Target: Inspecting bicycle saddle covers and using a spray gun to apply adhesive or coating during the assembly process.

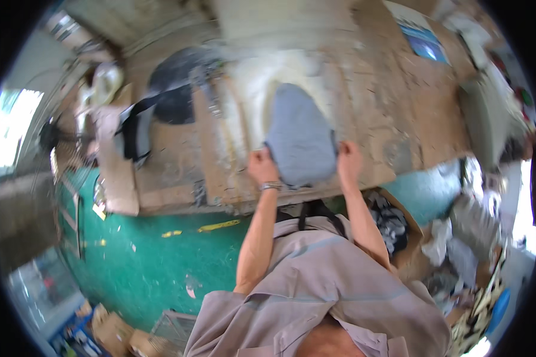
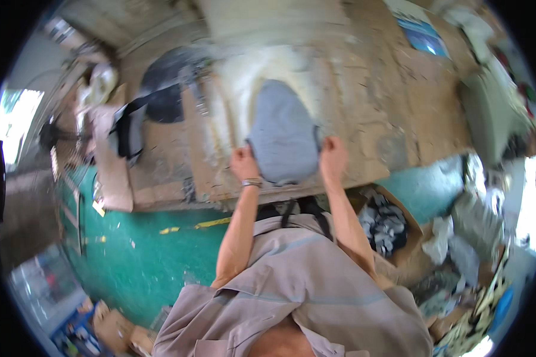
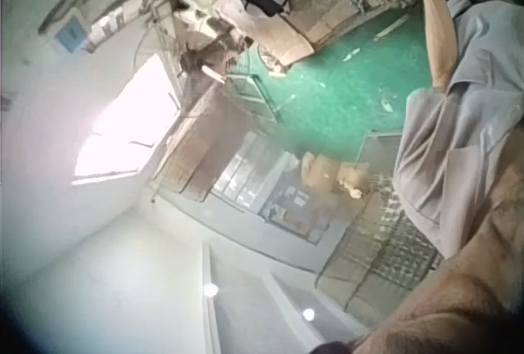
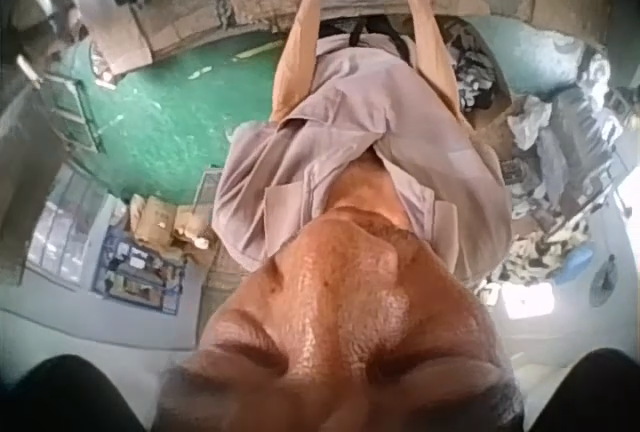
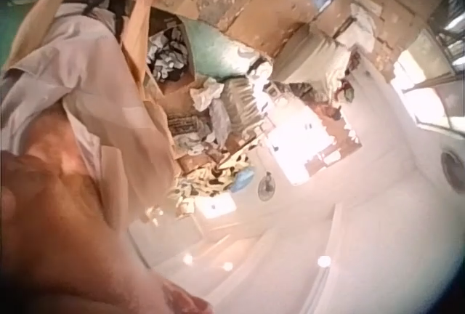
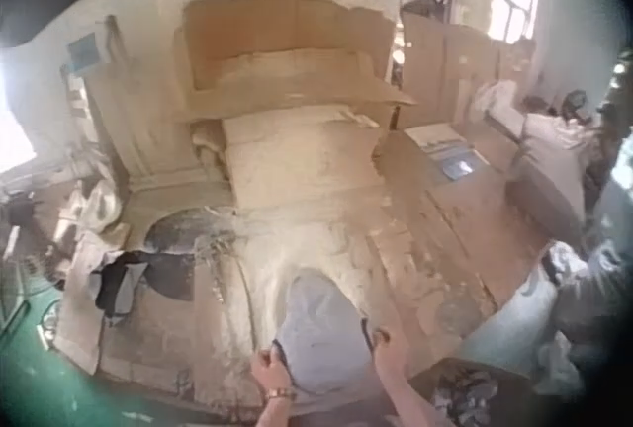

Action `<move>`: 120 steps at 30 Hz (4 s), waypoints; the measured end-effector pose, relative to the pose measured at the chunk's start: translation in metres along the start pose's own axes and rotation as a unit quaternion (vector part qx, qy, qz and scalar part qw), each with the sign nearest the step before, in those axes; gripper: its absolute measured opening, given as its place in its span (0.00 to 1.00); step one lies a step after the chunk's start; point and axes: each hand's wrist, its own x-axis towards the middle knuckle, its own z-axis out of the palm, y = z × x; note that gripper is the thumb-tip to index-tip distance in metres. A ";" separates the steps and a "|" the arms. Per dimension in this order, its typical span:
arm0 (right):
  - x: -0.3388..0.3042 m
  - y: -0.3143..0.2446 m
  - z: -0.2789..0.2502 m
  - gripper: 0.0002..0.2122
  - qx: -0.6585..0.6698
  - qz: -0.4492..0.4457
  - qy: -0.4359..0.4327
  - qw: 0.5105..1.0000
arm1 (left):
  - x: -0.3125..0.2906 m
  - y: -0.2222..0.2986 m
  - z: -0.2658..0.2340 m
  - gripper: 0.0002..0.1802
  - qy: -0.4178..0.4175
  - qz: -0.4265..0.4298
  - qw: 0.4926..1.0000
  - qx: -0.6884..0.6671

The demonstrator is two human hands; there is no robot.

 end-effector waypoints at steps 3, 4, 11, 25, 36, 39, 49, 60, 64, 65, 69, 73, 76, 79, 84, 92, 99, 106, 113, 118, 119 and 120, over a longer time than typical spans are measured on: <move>-0.022 -0.060 -0.004 0.15 -0.002 -0.193 0.084 0.978 | -0.008 0.012 -0.004 0.15 0.005 0.019 0.998 0.052; -0.028 -0.083 -0.003 0.17 -0.055 -0.276 0.006 0.960 | -0.011 0.015 -0.005 0.14 -0.020 0.000 0.999 0.034; -0.022 -0.097 0.047 0.23 -0.245 -0.379 -0.096 0.887 | 0.121 -0.031 -0.085 0.13 0.130 0.141 0.981 -0.016; -0.018 -0.103 0.058 0.21 -0.246 -0.375 -0.086 0.890 | 0.340 -0.043 -0.251 0.13 0.090 0.143 0.828 0.534; -0.017 -0.092 0.040 0.20 -0.218 -0.382 -0.034 0.898 | 0.174 0.095 -0.184 0.09 -0.230 0.009 0.794 -0.563; -0.023 -0.114 0.021 0.20 -0.115 -0.314 -0.195 0.922 | 0.123 0.129 -0.151 0.08 -0.268 0.001 0.737 -0.621; 0.004 -0.215 -0.049 0.28 0.787 0.118 -0.313 0.518 | -0.006 0.189 -0.073 0.17 -0.347 0.040 0.619 -0.703; -0.033 -0.004 -0.075 0.22 0.523 0.299 -0.222 0.767 | -0.092 0.049 -0.077 0.14 -0.321 -0.261 0.698 -0.584; -0.062 0.005 -0.085 0.13 0.545 0.361 -0.243 0.717 | -0.085 -0.008 -0.080 0.10 -0.300 -0.265 0.767 -0.501; -0.063 0.025 -0.082 0.10 0.544 0.311 -0.240 0.741 | -0.078 -0.019 -0.077 0.11 -0.308 -0.234 0.784 -0.486; -0.065 0.063 -0.067 0.05 0.530 0.244 -0.198 0.788 | -0.065 -0.010 -0.060 0.06 -0.279 -0.183 0.847 -0.415; -0.055 0.046 -0.040 0.06 0.551 0.265 -0.182 0.770 | -0.029 -0.007 -0.041 0.07 -0.184 -0.120 0.918 -0.331; -0.030 0.034 -0.023 0.06 0.535 0.268 -0.165 0.784 | 0.005 -0.006 -0.030 0.10 -0.148 -0.087 0.954 -0.245; -0.002 0.038 -0.013 0.05 0.436 0.319 -0.103 0.835 | 0.012 0.015 0.002 0.10 -0.162 -0.082 0.971 -0.157; 0.036 0.034 0.013 0.05 0.310 0.290 -0.095 0.900 | 0.035 0.012 0.039 0.14 -0.049 -0.055 0.997 0.026; -0.032 -0.065 -0.015 0.13 0.006 -0.164 0.032 0.986 | 0.019 -0.002 0.006 0.11 0.015 -0.016 0.999 0.036; -0.054 -0.103 0.034 0.19 -0.211 -0.414 -0.063 0.883 | 0.107 -0.009 -0.040 0.12 0.132 0.080 0.987 -0.038; -0.056 -0.113 0.053 0.20 -0.217 -0.417 -0.083 0.878 | 0.414 -0.082 -0.228 0.17 0.067 -0.111 0.812 -0.569; -0.045 -0.106 0.057 0.20 -0.267 -0.384 -0.101 0.878 | 0.519 -0.073 -0.218 0.52 0.142 -0.170 0.590 -0.777; -0.046 -0.111 0.063 0.20 -0.265 -0.378 -0.117 0.879 | 0.553 -0.078 -0.233 0.40 0.286 -0.187 0.521 -0.782; -0.046 -0.111 0.062 0.21 -0.266 -0.378 -0.120 0.879 | 0.557 -0.078 -0.231 0.39 0.274 -0.193 0.507 -0.794; -0.047 -0.109 0.060 0.21 -0.268 -0.377 -0.119 0.879 | 0.560 -0.077 -0.230 0.39 0.262 -0.197 0.492 -0.806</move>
